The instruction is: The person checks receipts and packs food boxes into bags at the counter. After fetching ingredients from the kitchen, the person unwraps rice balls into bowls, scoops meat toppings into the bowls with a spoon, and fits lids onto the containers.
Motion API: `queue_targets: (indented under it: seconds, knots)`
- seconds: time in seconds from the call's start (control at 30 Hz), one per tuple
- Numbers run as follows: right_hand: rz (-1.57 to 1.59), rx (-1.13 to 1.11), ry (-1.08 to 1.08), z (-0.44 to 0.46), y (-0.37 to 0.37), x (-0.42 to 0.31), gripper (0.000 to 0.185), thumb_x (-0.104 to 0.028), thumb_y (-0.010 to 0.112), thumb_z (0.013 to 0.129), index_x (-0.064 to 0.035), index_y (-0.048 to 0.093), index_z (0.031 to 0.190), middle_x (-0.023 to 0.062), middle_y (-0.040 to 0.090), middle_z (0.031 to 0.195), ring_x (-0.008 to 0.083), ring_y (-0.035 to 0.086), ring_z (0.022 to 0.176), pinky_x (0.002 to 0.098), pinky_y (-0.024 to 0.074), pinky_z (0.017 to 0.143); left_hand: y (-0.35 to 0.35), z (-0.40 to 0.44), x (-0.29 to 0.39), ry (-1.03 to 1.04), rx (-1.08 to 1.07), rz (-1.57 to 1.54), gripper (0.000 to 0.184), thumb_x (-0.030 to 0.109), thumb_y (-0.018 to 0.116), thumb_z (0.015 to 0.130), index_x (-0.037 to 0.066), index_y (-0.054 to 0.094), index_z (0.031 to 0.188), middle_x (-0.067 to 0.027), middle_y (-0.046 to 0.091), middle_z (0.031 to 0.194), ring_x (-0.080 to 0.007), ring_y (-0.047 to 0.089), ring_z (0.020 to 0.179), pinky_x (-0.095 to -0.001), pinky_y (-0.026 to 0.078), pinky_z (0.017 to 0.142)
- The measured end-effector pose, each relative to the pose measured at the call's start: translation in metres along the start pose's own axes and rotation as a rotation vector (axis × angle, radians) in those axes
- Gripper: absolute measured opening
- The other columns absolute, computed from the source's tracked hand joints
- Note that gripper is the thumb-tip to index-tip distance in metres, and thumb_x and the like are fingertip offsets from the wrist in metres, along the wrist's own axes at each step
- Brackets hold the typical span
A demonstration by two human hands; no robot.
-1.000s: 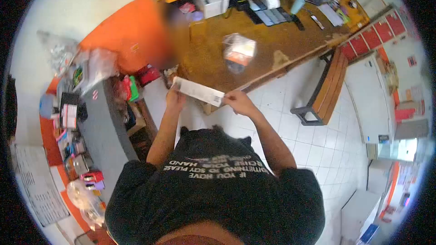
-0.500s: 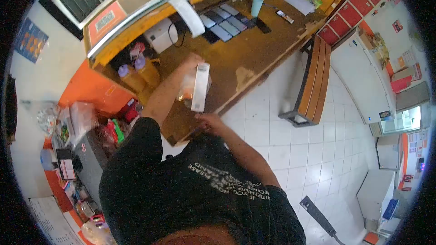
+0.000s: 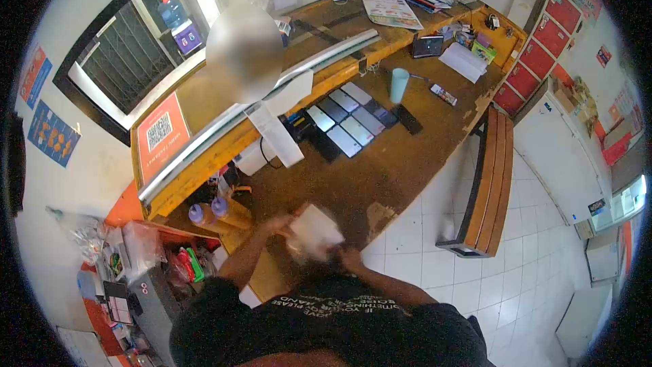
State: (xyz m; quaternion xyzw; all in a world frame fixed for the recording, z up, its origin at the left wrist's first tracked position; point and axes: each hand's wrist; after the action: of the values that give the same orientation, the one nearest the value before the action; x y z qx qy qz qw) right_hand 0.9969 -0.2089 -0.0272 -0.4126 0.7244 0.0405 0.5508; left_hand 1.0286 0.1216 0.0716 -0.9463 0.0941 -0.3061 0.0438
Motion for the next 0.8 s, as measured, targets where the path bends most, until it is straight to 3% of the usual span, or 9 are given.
queue_targets:
  seconds: [0.03,0.1,0.2,0.3,0.4,0.5,0.57,0.67,0.8]
  knots:
    - [0.150,0.011,0.344,-0.029,-0.043,-0.055,0.044,-0.039,0.057,0.093,0.0003,0.058,0.114,0.0180,0.064,0.102,0.0272,0.065,0.086,0.0381,0.0549,0.075,0.009,0.000,-0.009,0.005,-0.007,-0.075,0.059,0.053,0.064,0.084,0.006,0.060,0.120,-0.0146,0.062,0.115,-0.0299,0.064,0.094,-0.0462,0.054,0.081]
    - [0.465,0.104,0.024,-0.040,-0.073,-0.057,0.045,-0.032,0.058,0.094,-0.0017,0.048,0.126,0.0133,0.061,0.105,0.0265,0.064,0.085,0.0384,0.0550,0.074,0.036,-0.003,-0.025,0.026,-0.018,-0.262,0.057,0.051,0.063,0.086,0.006,0.060,0.120,-0.0139,0.062,0.114,-0.0287,0.063,0.095,-0.0452,0.054,0.082]
    - [0.902,-0.199,0.072,0.021,-0.078,0.071,0.049,-0.034,0.055,0.095,-0.0071,0.041,0.134,0.0092,0.059,0.105,0.0247,0.062,0.085,0.0364,0.0544,0.074,0.098,-0.010,-0.040,0.068,-0.074,-0.591,0.052,0.047,0.063,0.088,0.005,0.059,0.120,-0.0127,0.062,0.113,-0.0270,0.062,0.096,-0.0437,0.053,0.084]
    - [0.934,-0.016,0.049,0.029,-0.143,0.036,0.049,-0.029,0.057,0.093,-0.0087,0.039,0.134,0.0091,0.057,0.112,0.0250,0.060,0.093,0.0376,0.0548,0.077,0.144,-0.016,0.004,0.220,-0.149,-0.814,0.048,0.042,0.062,0.090,0.005,0.058,0.120,-0.0116,0.061,0.112,-0.0252,0.061,0.097,-0.0422,0.052,0.085]
    - [0.976,0.183,-0.212,0.053,-0.228,-0.044,0.051,-0.024,0.059,0.091,-0.0103,0.038,0.135,0.0090,0.054,0.119,0.0253,0.059,0.100,0.0388,0.0553,0.079,0.138,-0.052,0.136,0.368,0.050,-0.681,0.044,0.031,0.060,0.092,0.003,0.054,0.126,-0.0147,0.060,0.116,-0.0248,0.066,0.087,-0.0386,0.056,0.073]
    - [1.014,0.243,-0.507,0.093,-0.309,-0.150,0.054,-0.019,0.061,0.088,-0.0120,0.037,0.136,0.0089,0.051,0.126,0.0256,0.057,0.107,0.0400,0.0557,0.082,0.102,-0.098,0.258,0.862,-0.009,-0.911,0.059,0.036,0.056,0.095,0.011,0.035,0.144,-0.0119,0.049,0.133,-0.0266,0.056,0.114,-0.0428,0.050,0.092]
    - [1.019,0.249,-0.511,0.124,-0.349,-0.236,0.060,-0.019,0.065,0.085,-0.0127,0.035,0.136,0.0099,0.050,0.127,0.0254,0.056,0.108,0.0410,0.0555,0.082,0.109,-0.147,0.320,1.201,0.230,-0.903,0.066,0.042,0.051,0.096,0.013,0.024,0.148,-0.0135,0.038,0.141,-0.0296,0.049,0.121,-0.0478,0.044,0.099]
    - [1.034,0.303,-0.453,0.146,-0.380,-0.370,0.064,-0.032,0.067,0.086,-0.0124,0.034,0.138,0.0128,0.036,0.138,0.0296,0.050,0.113,0.0439,0.0548,0.076,0.118,-0.172,0.349,1.469,0.423,-0.755,0.068,0.041,0.052,0.095,0.015,0.020,0.148,-0.0147,0.034,0.143,-0.0300,0.046,0.124,-0.0485,0.041,0.102]
    - [1.019,0.052,-0.358,0.235,-0.404,-0.423,0.066,-0.040,0.062,0.089,-0.0099,0.034,0.141,0.0149,0.026,0.146,0.0351,0.038,0.127,0.0542,0.0418,0.094,0.150,-0.156,0.300,1.269,0.455,-0.826,0.057,0.036,0.052,0.097,0.012,0.029,0.143,-0.0137,0.043,0.135,-0.0299,0.051,0.119,-0.0472,0.045,0.097]
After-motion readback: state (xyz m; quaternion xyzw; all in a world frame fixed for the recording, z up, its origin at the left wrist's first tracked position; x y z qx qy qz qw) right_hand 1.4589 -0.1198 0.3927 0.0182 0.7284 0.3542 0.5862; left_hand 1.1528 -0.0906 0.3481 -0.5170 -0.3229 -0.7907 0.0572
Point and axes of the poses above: each hand's wrist, its own z-axis towards the middle knuckle, its own y-axis out of the palm, x = y × z
